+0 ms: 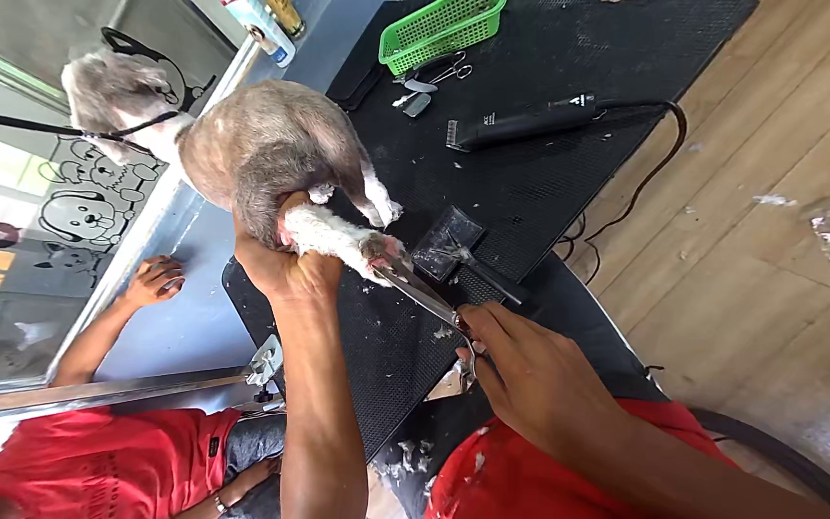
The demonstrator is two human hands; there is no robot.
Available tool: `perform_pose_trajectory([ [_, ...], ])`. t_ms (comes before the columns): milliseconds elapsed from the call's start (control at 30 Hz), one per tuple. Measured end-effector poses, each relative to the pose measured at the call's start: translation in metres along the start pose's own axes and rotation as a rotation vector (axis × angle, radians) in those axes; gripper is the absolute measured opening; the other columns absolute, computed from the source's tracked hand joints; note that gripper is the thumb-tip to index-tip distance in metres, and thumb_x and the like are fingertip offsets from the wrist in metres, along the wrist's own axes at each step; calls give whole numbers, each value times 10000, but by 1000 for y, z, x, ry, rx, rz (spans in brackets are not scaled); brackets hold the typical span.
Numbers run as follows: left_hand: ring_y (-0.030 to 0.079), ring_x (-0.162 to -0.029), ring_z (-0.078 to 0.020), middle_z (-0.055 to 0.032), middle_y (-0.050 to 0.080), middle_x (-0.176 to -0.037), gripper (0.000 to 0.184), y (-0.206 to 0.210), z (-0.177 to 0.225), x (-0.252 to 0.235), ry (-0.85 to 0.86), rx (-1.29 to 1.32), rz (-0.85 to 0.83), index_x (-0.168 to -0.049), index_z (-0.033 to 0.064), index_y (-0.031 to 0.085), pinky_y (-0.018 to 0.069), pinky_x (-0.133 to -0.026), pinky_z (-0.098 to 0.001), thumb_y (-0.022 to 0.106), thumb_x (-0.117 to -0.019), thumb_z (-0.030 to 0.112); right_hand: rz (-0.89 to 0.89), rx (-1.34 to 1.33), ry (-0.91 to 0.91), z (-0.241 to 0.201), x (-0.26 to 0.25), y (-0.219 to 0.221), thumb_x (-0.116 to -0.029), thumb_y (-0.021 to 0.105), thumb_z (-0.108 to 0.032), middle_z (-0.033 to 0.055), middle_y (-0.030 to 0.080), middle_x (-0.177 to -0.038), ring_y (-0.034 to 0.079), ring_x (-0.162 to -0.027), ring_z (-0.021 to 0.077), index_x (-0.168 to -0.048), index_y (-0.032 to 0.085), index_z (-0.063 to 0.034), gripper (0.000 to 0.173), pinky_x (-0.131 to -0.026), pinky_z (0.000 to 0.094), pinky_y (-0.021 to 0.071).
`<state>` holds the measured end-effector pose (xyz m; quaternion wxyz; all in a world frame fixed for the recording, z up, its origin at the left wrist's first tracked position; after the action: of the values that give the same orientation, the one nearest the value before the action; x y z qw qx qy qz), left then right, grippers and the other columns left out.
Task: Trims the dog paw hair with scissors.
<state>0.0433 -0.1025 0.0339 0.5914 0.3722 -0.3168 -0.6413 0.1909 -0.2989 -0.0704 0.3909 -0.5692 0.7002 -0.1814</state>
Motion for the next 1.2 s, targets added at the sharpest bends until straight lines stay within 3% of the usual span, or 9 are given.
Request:
perform_pose_trajectory([
  [267,580,-596,-145,-70,557,-707,429,2,-2,2,35,-1,36,-941,54,534,534,-569,-297,266,-1075,361,7,40,9,1,-3,-2,-908,555,-180,9,612,-948,656,-752,197,-1187,647,-166,294,-487,338,505],
  [567,541,-565,-132,-57,532,-692,432,2,-4,1,28,-30,11,-948,64,533,512,-549,-276,252,-1087,361,58,30,20,5,-5,-5,-910,537,-140,22,636,-918,654,-702,197,-1167,660,-135,285,-498,353,518],
  [667,567,-595,-144,-70,552,-713,428,2,-3,1,32,-41,5,-956,57,534,532,-575,-299,250,-1086,350,90,-66,63,7,-5,-6,-882,583,-173,5,649,-927,640,-682,143,-1179,653,-107,312,-525,329,536],
  [833,592,-630,-156,-73,557,-724,418,1,-1,2,40,-54,24,-961,58,529,545,-603,-315,237,-1083,331,31,-178,99,8,0,4,-862,638,-379,-70,605,-919,601,-746,66,-1177,641,-182,372,-567,278,509],
  [1033,621,-672,-163,-78,579,-750,418,-1,-1,3,26,-25,10,-969,51,531,564,-641,-330,235,-1079,325,-28,-262,93,2,-2,20,-864,662,-311,-56,629,-928,623,-758,65,-1150,644,-167,320,-619,272,554],
  [1200,636,-693,-181,-88,592,-764,428,-1,-1,4,12,-10,-3,-973,39,537,573,-656,-353,241,-1076,331,-34,-245,98,-1,-7,23,-881,641,-279,-55,622,-906,616,-728,64,-1139,639,-167,281,-603,262,546],
])
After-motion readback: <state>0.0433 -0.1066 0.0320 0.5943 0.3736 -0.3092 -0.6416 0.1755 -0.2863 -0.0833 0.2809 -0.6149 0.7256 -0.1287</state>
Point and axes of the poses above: each hand's wrist, its own x-axis away from the middle knuckle, its own y-axis out of the palm, z = x × y, the point moved 2 cm from there along -x, towards the middle knuckle
